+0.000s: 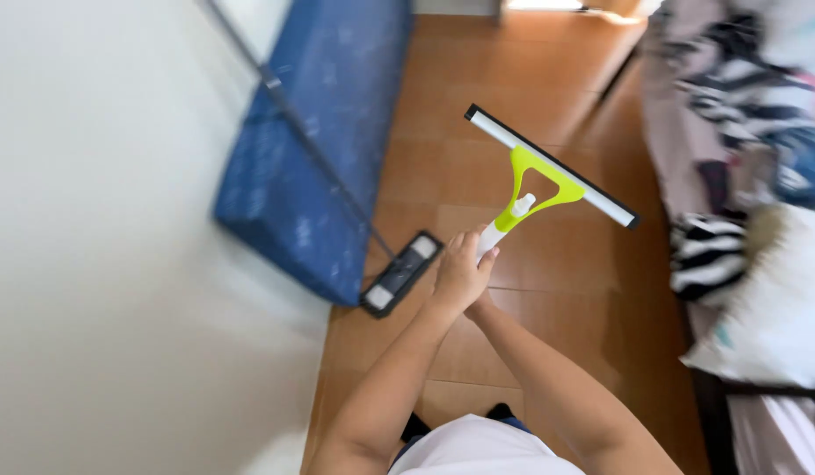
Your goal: The person sweeps the tiled floor near a door and bed using a broom, then uses a squeegee on the wall, and finally mops the floor with a flat mop. The person moves around the room to clean different areas, including under the bed and near the window.
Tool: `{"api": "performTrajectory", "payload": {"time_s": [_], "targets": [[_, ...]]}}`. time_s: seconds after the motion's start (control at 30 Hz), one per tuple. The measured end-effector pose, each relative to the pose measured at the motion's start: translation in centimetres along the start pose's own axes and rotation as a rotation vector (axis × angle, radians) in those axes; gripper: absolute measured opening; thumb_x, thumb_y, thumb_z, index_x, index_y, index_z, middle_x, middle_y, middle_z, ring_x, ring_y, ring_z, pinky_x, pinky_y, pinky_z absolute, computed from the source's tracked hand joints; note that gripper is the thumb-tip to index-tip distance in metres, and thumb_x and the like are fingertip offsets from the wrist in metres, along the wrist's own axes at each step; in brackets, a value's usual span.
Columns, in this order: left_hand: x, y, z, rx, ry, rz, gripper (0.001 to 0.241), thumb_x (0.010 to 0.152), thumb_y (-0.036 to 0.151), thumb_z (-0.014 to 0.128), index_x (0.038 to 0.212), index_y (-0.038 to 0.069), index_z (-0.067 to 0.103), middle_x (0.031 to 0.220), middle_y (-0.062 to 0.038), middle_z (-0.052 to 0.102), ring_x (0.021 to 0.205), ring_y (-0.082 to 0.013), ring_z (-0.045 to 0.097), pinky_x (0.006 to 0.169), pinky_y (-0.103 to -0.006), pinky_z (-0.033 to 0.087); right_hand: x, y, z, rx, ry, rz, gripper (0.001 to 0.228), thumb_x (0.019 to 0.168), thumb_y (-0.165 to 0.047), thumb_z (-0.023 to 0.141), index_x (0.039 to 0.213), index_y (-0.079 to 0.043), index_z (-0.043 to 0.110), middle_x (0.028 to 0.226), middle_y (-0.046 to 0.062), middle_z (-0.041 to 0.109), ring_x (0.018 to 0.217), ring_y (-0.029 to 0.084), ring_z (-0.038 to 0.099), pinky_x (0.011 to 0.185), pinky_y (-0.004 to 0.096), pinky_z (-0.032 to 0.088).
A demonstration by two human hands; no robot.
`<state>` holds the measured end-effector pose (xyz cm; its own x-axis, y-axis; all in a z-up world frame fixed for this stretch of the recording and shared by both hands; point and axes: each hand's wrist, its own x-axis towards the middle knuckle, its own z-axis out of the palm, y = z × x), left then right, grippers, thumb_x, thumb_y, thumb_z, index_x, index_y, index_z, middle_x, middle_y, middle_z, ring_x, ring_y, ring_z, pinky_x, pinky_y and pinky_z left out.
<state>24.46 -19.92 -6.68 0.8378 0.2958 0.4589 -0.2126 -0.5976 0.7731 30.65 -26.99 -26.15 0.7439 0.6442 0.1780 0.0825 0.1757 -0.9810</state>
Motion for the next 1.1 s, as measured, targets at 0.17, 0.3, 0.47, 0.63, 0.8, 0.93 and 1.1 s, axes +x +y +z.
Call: {"api": "performTrajectory", "payload": {"time_s": [0.17,0.3,0.47,0.63,0.8,0.93,1.1], "targets": [[-0.2,6.2,11.8,-0.050,-0.287,0.023,0.048,0.085,0.018,0.075,0.128,0.005,0.060,0.120,-0.019,0.065,0.115,-0.0397,0.060,0.099,-0.0489,0.046,-7.0,-5.9,-11.4,0.004,0.415,0.129,0.024,0.103,-0.017,0.051,0.126,-0.008,0.052,0.115,0.005,0.060,0.105,0.018,0.062,0.087,0.037,0.056],[-1.9,11.2,19.9,-0.075,-0.518,0.048,0.052,0.086,0.018,0.074,0.132,0.002,0.057,0.124,-0.019,0.063,0.117,-0.0396,0.058,0.100,-0.0480,0.046,-13.4,-6.5,-19.5,0.690,0.704,0.130,0.031,0.106,-0.032,0.041,0.125,-0.009,0.051,0.114,0.008,0.062,0.105,0.023,0.063,0.088,0.040,0.054],[-4.1,16.9,29.3,-0.153,-0.744,0.056,0.050,0.087,0.021,0.073,0.131,0.003,0.058,0.121,-0.019,0.066,0.116,-0.0388,0.060,0.098,-0.0481,0.048,-22.7,-3.8,-29.8,0.541,0.985,0.127,0.033,0.107,-0.032,0.043,0.130,-0.010,0.052,0.118,0.007,0.062,0.107,0.022,0.062,0.090,0.039,0.052],[-7.3,19.7,37.5,-0.340,-0.914,-0.096,0.048,0.087,0.028,0.075,0.127,0.005,0.062,0.114,-0.018,0.073,0.106,-0.0339,0.070,0.091,-0.0435,0.055,-32.0,-2.1,-37.1,0.615,0.856,0.097,0.054,0.102,-0.057,0.044,0.127,-0.009,0.049,0.088,0.008,0.068,0.066,0.022,0.066,0.050,0.039,0.051],[-8.8,20.7,43.8,-0.419,-0.987,-0.196,0.046,0.088,0.031,0.074,0.124,0.004,0.063,0.111,-0.016,0.076,0.100,-0.0279,0.075,0.086,-0.0383,0.058,-33.3,-15.4,-33.8,-0.214,1.263,0.552,0.053,0.085,-0.006,0.068,0.135,-0.006,0.049,0.092,0.011,0.067,0.067,0.020,0.065,0.055,0.037,0.053],[-8.1,21.7,47.7,-0.450,-0.917,-0.272,0.049,0.089,0.032,0.075,0.127,0.004,0.062,0.111,-0.016,0.075,0.098,-0.0261,0.074,0.084,-0.0372,0.057,-33.3,-18.4,-36.2,-0.223,1.289,0.516,0.048,0.089,-0.011,0.069,0.135,-0.004,0.055,0.095,0.009,0.070,0.067,0.015,0.064,0.056,0.031,0.053],[-4.6,22.9,52.7,-0.490,-0.951,-0.191,0.056,0.088,0.029,0.073,0.135,0.003,0.054,0.115,-0.015,0.071,0.096,-0.0254,0.073,0.082,-0.0373,0.058,-31.6,-20.1,-41.7,-0.150,1.324,0.475,0.050,0.091,-0.012,0.068,0.139,-0.004,0.054,0.102,0.011,0.069,0.071,0.012,0.063,0.057,0.030,0.051]]}}
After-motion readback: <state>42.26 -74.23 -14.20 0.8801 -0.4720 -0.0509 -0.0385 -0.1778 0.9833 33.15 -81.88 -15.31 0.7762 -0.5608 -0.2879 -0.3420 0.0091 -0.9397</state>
